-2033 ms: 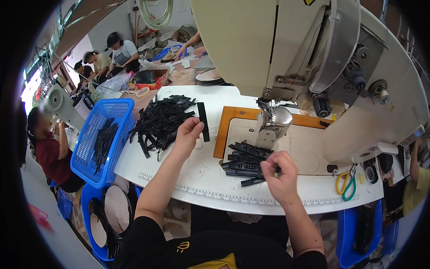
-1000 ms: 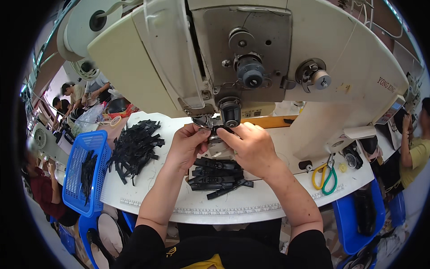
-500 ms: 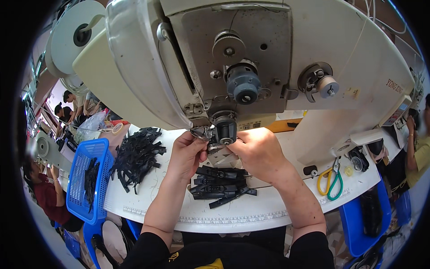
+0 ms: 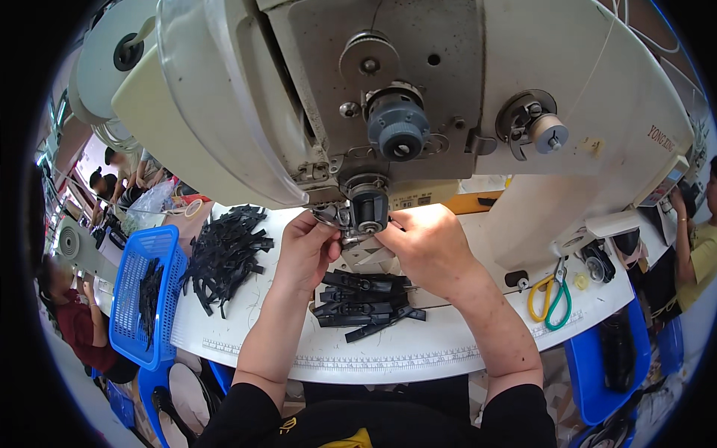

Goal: The person takes black straps, sews them using a sewing machine, trims excess threads using small snips, and stacks the sewn straps on the table.

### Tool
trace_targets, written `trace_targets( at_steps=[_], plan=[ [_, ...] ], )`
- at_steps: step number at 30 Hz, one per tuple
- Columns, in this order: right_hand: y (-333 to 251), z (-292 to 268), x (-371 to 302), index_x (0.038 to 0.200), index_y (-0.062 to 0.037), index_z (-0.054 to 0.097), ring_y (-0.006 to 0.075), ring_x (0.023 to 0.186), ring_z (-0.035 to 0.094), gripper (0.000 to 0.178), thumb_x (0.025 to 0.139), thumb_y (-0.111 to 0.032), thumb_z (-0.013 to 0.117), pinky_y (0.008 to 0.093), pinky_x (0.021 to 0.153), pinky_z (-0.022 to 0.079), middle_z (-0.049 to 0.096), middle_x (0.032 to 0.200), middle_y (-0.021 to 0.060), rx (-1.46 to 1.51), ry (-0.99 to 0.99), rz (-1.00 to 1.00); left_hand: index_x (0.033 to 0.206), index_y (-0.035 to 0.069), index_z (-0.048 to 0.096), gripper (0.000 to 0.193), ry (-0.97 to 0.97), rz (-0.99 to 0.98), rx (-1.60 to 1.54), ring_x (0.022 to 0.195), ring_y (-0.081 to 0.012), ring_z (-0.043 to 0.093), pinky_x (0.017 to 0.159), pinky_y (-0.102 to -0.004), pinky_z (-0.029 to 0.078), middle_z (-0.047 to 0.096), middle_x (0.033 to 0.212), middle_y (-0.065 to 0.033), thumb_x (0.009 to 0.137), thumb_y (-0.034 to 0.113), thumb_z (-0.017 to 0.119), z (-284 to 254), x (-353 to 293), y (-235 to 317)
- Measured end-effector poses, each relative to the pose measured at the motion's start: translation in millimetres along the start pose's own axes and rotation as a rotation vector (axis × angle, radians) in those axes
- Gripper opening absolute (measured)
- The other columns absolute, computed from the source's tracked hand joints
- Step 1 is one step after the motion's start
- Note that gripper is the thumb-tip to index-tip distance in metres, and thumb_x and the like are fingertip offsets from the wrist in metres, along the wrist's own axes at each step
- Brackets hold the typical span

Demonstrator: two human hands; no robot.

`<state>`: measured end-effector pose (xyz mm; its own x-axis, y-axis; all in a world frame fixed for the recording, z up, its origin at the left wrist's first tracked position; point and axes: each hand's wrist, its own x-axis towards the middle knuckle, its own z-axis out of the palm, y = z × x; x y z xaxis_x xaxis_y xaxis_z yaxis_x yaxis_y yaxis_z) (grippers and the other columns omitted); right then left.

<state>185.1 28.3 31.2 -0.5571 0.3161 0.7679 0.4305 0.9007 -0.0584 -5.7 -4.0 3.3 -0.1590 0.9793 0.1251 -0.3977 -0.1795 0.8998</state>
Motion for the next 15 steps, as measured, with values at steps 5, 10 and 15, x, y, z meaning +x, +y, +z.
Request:
trace_targets(
  at_steps=[5,10,15],
  plan=[
    [2.7,0.0,-2.4,0.074,-0.0090,0.057,0.0239,0.055,0.055,0.012,0.063,-0.008,0.062,0.0340,0.048,0.043,0.053,0.064,0.0047,0.004,-0.008,-0.005,0.081,0.001,0.057,0.005,-0.011,0.014,0.022,0.045,-0.0113,0.050,0.040,-0.0208,0.039,0.055,0.067,-0.0053,0.085,0.004,0.057,-1.6,1.4,-4.1],
    [-1.5,-4.2,-4.0,0.073,-0.0092,0.057,0.0238,0.058,0.056,0.011,0.064,-0.009,0.063,0.0349,0.052,0.043,0.052,0.064,0.0045,0.000,-0.013,-0.037,0.080,0.004,0.056,0.006,-0.018,0.020,0.066,0.046,-0.0075,0.049,0.041,-0.0188,0.036,0.056,0.068,-0.0022,0.086,0.005,0.054,0.0,-6.5,-0.3],
    [-6.4,-8.8,-3.7,0.078,-0.0089,0.057,0.0244,0.062,0.057,0.015,0.064,-0.009,0.064,0.0356,0.055,0.043,0.055,0.068,0.0057,-0.018,-0.051,0.019,0.084,0.002,0.055,0.007,-0.029,0.008,0.092,0.049,-0.0110,0.051,0.043,-0.0199,0.040,0.055,0.068,-0.0048,0.087,0.008,0.056,-0.7,-15.0,10.6]
  ],
)
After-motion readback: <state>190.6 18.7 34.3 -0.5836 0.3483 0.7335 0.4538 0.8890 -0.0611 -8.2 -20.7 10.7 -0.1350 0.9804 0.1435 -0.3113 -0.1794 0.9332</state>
